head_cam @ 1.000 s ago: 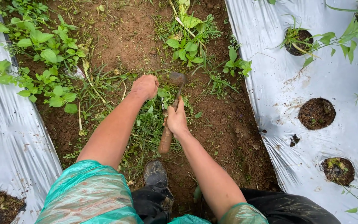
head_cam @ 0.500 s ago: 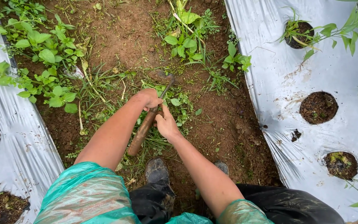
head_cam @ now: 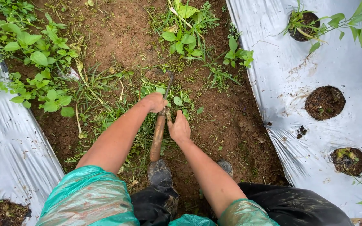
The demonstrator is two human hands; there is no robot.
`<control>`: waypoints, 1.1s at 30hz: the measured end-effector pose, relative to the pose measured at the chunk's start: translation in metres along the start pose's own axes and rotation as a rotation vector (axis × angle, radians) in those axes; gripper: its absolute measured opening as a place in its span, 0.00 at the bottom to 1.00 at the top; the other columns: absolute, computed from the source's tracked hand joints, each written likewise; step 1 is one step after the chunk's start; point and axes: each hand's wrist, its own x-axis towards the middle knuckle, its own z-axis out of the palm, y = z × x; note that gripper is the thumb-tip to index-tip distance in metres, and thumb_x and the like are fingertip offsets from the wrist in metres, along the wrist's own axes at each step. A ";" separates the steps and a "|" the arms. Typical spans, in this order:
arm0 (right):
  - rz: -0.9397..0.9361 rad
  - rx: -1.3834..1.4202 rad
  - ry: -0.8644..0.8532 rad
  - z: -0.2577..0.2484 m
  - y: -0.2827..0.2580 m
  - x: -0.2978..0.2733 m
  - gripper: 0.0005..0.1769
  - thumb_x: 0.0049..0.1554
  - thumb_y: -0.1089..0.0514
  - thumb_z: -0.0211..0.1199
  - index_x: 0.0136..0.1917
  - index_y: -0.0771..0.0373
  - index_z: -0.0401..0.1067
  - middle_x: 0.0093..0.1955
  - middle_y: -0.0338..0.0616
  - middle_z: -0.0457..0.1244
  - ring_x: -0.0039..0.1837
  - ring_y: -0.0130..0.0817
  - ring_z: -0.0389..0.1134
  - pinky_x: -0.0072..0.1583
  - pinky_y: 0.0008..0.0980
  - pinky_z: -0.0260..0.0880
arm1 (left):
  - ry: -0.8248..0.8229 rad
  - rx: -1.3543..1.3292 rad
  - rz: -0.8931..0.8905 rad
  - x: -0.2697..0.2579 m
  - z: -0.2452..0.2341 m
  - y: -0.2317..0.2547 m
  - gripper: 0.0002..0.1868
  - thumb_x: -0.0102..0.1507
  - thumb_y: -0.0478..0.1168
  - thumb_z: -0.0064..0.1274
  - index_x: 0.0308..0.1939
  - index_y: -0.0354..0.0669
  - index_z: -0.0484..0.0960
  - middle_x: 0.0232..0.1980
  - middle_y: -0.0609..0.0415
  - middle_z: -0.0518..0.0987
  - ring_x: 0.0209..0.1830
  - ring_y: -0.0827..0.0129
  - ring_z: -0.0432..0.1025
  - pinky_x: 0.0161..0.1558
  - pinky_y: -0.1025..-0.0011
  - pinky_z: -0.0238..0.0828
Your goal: The person uses a small hand hoe to loosen soil and remove weeds from a garden bed covered with white plastic mulch. They gather the uprooted weeds by hand and place them into a pile on the ground.
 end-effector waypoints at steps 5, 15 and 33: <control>-0.035 -0.093 -0.029 0.003 0.003 -0.007 0.19 0.61 0.54 0.61 0.61 0.63 0.62 0.57 0.57 0.63 0.62 0.59 0.67 0.59 0.57 0.71 | -0.040 -0.006 -0.019 0.030 0.013 -0.026 0.30 0.71 0.53 0.36 0.30 0.35 0.84 0.23 0.43 0.81 0.20 0.58 0.77 0.29 0.64 0.78; -0.087 -0.067 0.124 -0.032 0.010 -0.005 0.16 0.62 0.53 0.43 0.58 0.57 0.68 0.52 0.52 0.71 0.61 0.52 0.70 0.64 0.52 0.65 | -0.025 -0.037 -0.018 0.040 0.002 -0.036 0.31 0.71 0.54 0.36 0.30 0.35 0.86 0.22 0.46 0.81 0.18 0.59 0.75 0.29 0.61 0.76; 0.038 0.091 0.255 -0.176 0.046 -0.025 0.14 0.63 0.58 0.57 0.62 0.61 0.74 0.50 0.57 0.71 0.55 0.49 0.74 0.52 0.49 0.75 | 0.133 -0.747 -0.135 -0.007 -0.021 0.066 0.25 0.70 0.52 0.41 0.44 0.30 0.81 0.33 0.45 0.76 0.28 0.68 0.78 0.29 0.76 0.82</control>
